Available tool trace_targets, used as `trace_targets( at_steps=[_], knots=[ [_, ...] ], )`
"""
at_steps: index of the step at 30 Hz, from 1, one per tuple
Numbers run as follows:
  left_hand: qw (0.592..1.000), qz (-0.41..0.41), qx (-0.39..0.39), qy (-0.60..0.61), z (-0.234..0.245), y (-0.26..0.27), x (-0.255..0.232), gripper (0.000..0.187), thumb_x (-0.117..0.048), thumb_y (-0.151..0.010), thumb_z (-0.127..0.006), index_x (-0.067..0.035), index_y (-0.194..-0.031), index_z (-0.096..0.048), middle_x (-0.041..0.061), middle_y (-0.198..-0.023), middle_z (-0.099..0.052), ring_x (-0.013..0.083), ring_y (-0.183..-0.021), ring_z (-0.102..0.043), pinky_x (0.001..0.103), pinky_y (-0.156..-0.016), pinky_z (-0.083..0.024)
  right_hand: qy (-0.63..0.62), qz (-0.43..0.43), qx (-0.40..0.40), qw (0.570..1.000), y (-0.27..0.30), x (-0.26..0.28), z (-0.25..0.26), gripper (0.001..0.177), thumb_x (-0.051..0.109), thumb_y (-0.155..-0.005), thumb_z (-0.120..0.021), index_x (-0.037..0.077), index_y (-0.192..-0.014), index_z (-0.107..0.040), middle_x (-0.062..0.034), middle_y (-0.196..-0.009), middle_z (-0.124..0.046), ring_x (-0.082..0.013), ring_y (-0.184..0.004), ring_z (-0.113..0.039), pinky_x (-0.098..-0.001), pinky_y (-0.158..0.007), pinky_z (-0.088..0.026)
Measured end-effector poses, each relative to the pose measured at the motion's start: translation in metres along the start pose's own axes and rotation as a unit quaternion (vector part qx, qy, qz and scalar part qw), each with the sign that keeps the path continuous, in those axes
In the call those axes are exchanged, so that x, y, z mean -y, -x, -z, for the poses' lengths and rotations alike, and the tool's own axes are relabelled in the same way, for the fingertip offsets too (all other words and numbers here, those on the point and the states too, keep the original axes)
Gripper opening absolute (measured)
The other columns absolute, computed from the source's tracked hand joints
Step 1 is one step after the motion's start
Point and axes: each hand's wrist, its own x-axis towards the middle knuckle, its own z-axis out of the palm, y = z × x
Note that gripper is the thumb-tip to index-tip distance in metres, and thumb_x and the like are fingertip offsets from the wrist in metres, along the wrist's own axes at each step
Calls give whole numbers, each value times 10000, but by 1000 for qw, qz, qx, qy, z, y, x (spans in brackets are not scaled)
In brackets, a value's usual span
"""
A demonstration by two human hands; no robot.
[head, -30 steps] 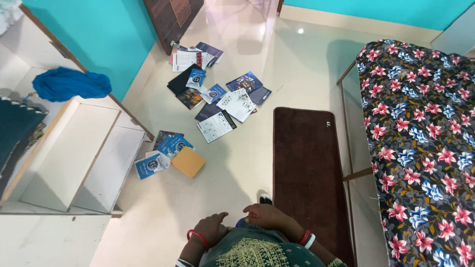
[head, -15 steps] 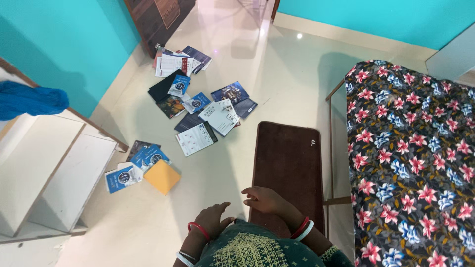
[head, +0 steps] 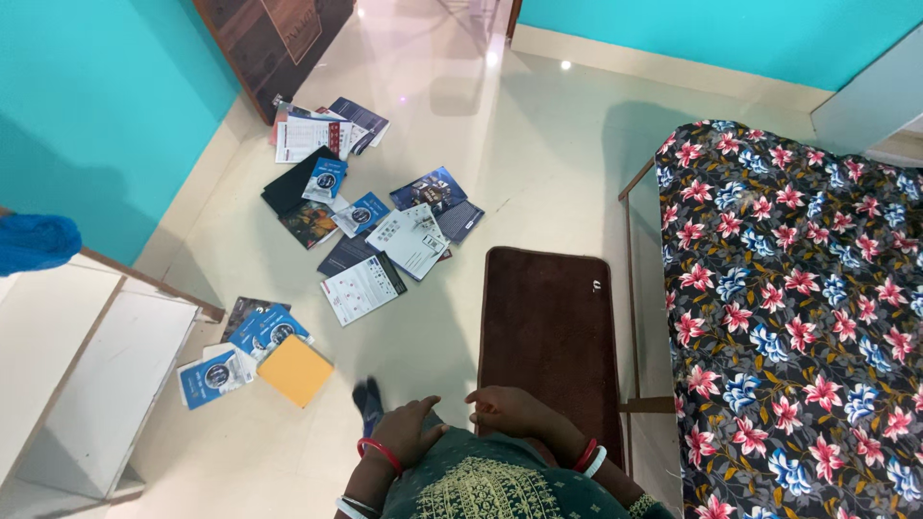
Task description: The person picks up several papers and folders from the floor and places them onto a small cabinet near the wall.
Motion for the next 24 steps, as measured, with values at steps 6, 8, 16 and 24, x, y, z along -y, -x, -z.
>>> trace_targets(
  at_steps=[6, 8, 16, 24],
  knots=[
    [999, -15, 42, -22, 33, -39, 29, 628, -545, -962, -592, -183, -1461, -475, 124, -1264, -660, 319, -1167, -637, 460, -1025, -460, -8, -14, -27, 999, -40, 24, 30, 502, 382, -967, -634, 81, -1368, -598, -132, -1123, -719, -236, -980, -716, -378, -836, -584],
    [999, -24, 33, -11, 51, -49, 46, 635, -542, -953, -605, -180, -1458, -478, 129, -1275, -652, 322, -1172, -634, 443, -1003, -489, -19, -31, -40, 999, -61, 33, 39, 499, 378, -966, -639, 90, -1371, -603, -130, -1142, -718, -230, -1003, -718, -376, -853, -584],
    [998, -56, -10, -17, 157, -97, 121, 635, -529, -940, -601, -166, -1448, -486, 134, -1222, -667, 319, -1110, -649, 447, -961, -504, 43, 14, -31, 998, -173, 100, 75, 502, 408, -951, -643, 115, -1357, -618, -131, -1165, -715, -269, -1036, -705, -397, -875, -563],
    [998, -57, -15, -28, 230, -122, 202, 630, -517, -936, -610, -176, -1450, -479, 129, -1219, -660, 324, -1119, -633, 460, -947, -500, 72, 72, -31, 994, -267, 195, 106, 502, 394, -937, -635, 92, -1338, -617, -163, -1171, -694, -317, -1027, -694, -421, -903, -537]
  ],
)
